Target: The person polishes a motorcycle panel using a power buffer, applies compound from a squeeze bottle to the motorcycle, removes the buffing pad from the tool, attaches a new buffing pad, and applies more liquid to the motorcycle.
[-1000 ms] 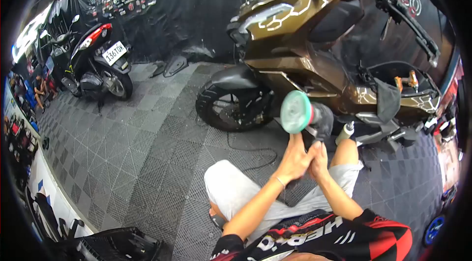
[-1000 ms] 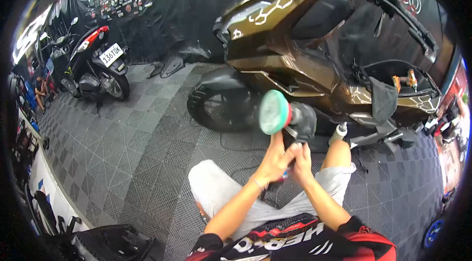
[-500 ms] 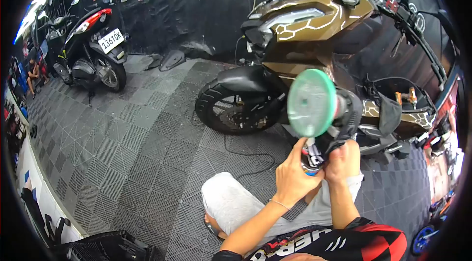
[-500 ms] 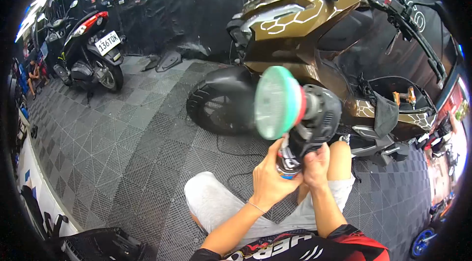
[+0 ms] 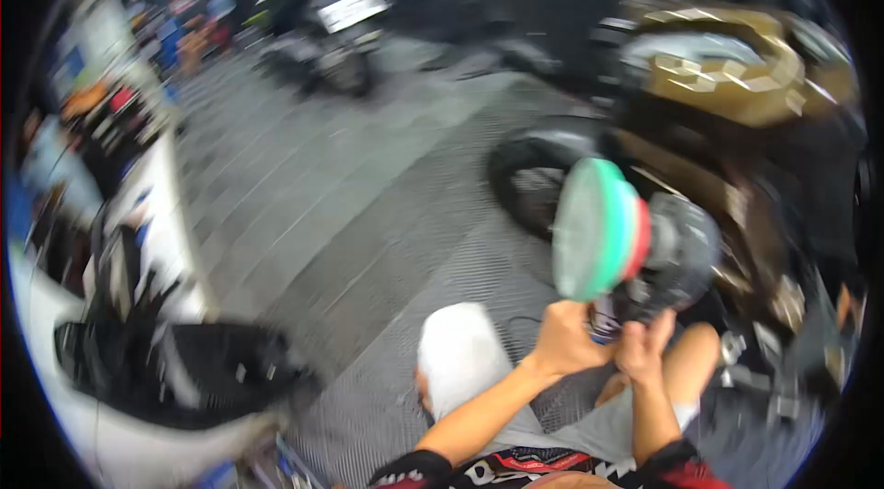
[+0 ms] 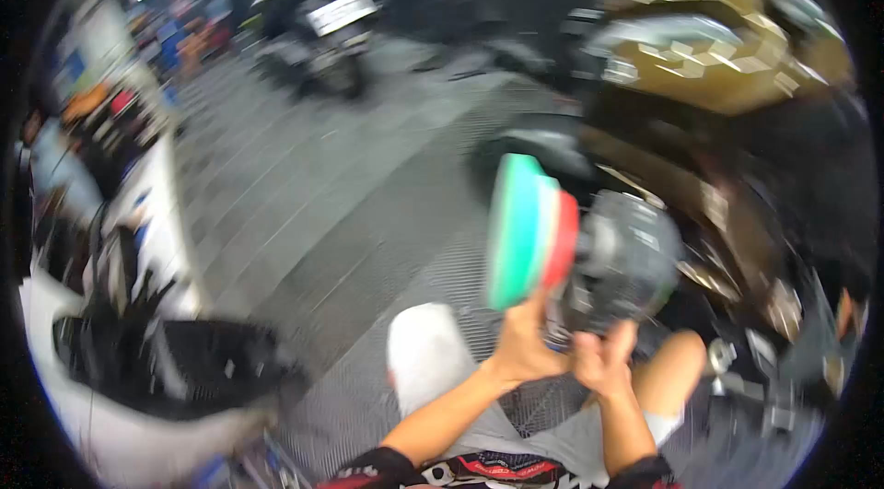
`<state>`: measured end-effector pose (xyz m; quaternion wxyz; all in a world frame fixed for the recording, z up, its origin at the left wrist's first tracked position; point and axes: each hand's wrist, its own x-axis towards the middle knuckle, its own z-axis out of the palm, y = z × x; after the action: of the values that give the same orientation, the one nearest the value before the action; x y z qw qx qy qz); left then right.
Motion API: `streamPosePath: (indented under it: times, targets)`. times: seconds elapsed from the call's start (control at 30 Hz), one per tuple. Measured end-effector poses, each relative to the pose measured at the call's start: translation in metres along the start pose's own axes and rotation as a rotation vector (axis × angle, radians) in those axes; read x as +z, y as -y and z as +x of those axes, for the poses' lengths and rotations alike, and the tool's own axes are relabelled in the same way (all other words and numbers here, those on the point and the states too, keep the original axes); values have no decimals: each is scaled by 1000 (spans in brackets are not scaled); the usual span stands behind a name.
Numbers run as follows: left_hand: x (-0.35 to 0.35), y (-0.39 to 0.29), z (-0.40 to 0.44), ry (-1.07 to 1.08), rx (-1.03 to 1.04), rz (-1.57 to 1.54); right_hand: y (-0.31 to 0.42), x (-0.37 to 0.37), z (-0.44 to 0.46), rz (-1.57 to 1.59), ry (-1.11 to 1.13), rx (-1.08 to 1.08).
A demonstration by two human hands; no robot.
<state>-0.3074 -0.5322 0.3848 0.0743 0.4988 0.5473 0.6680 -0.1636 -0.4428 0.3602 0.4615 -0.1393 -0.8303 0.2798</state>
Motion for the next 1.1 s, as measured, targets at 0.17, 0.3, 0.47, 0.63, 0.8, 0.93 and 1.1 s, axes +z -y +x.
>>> streamPosePath:
  times: [0.17,0.3,0.47,0.63,0.8,0.93,1.1]
  targets:
    - [-22,-18,-4,62,8,52,1,36,32,1007,-285,407]
    - [-45,-36,34,182,148,-115,25,21,119,1064,492,-172]
    - [-94,-56,102,394,145,-26,55,17,157,882,393,-183]
    - [-50,-31,83,28,-49,246,-6,67,121,558,221,-50]
    - [-78,72,56,128,-540,-228,3,71,157,686,12,-387]
    - [-84,25,93,485,-535,363,4,81,177,993,46,-205]
    - [-93,75,107,396,-336,445,-19,97,181,954,17,-152]
